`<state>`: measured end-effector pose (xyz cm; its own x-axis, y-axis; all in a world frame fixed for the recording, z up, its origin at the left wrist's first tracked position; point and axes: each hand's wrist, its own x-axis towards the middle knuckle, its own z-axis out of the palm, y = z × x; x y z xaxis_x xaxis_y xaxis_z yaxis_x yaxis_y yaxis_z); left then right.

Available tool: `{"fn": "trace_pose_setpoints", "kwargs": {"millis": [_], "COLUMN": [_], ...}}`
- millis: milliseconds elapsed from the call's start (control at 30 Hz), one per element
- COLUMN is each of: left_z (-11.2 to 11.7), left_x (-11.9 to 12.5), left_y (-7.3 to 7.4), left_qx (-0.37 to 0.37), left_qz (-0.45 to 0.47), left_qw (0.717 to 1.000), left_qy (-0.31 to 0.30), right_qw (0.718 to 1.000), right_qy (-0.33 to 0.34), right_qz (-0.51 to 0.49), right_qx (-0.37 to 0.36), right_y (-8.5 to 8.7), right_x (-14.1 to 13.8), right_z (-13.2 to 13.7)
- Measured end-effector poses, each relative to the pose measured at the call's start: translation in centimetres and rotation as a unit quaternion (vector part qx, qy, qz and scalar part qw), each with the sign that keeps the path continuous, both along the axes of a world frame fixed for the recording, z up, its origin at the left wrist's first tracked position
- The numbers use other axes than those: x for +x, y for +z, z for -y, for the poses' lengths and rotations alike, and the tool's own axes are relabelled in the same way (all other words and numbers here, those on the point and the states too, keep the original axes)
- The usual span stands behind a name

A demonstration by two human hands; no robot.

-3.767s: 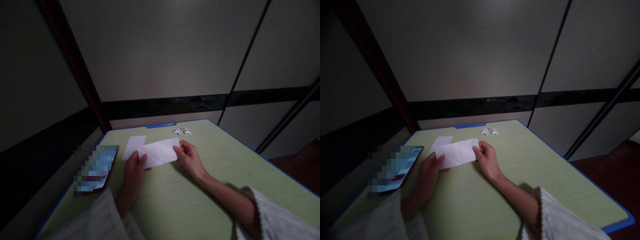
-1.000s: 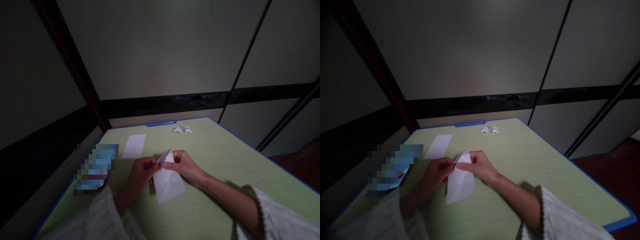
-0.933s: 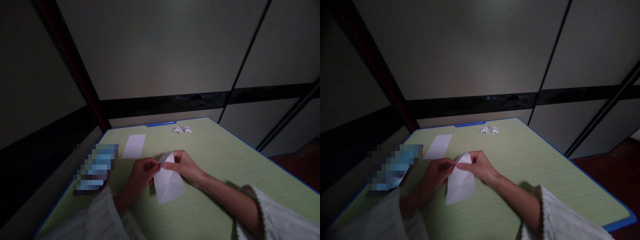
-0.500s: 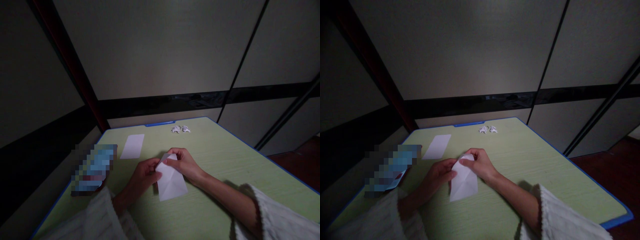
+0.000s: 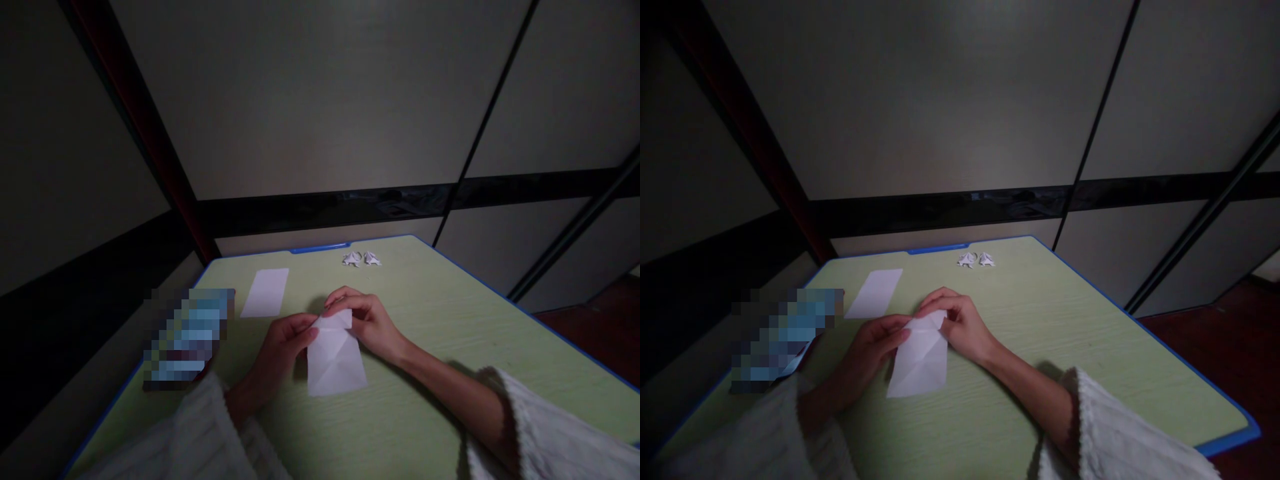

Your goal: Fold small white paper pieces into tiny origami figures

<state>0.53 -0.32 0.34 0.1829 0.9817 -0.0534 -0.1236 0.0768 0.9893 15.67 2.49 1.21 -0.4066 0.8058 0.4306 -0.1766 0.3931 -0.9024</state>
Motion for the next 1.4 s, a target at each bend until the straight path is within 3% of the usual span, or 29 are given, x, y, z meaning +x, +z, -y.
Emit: {"fn": "trace_pose_setpoints", "kwargs": {"millis": [233,433,667,900,1100,1267,1400], "left_z": [0.2,0.0,0.1,0.3,0.5,0.4,0.3], "left_x": [0.1,0.2,0.0,0.0,0.1,0.1,0.1], "left_y": [0.4,0.1,0.4,0.8,1.2,1.1,1.1], "left_qx": [-0.029,0.008,0.044,0.082,0.072,0.086,0.098], "left_qz": [0.059,-0.089,-0.14,-0.163,-0.156,-0.146,-0.151], "left_qw": [0.998,0.996,0.989,0.981,0.982,0.982,0.98], "left_qy": [-0.01,-0.017,0.023,0.065,0.079,0.087,0.087], "right_qw": [1.0,0.999,0.994,0.995,0.971,0.942,0.948], "right_qy": [0.009,0.026,-0.044,-0.093,-0.132,-0.099,-0.051], "right_qz": [0.022,0.021,0.021,0.029,0.097,0.172,0.177], "right_qx": [0.01,-0.003,-0.094,0.021,0.174,0.27,0.258], "right_y": [0.2,0.4,0.1,0.2,0.6,0.6,0.9], "right_x": [0.2,-0.1,-0.2,0.2,0.6,0.9,0.8], "right_z": [0.2,0.4,0.0,-0.2,0.4,0.7,0.9]}}
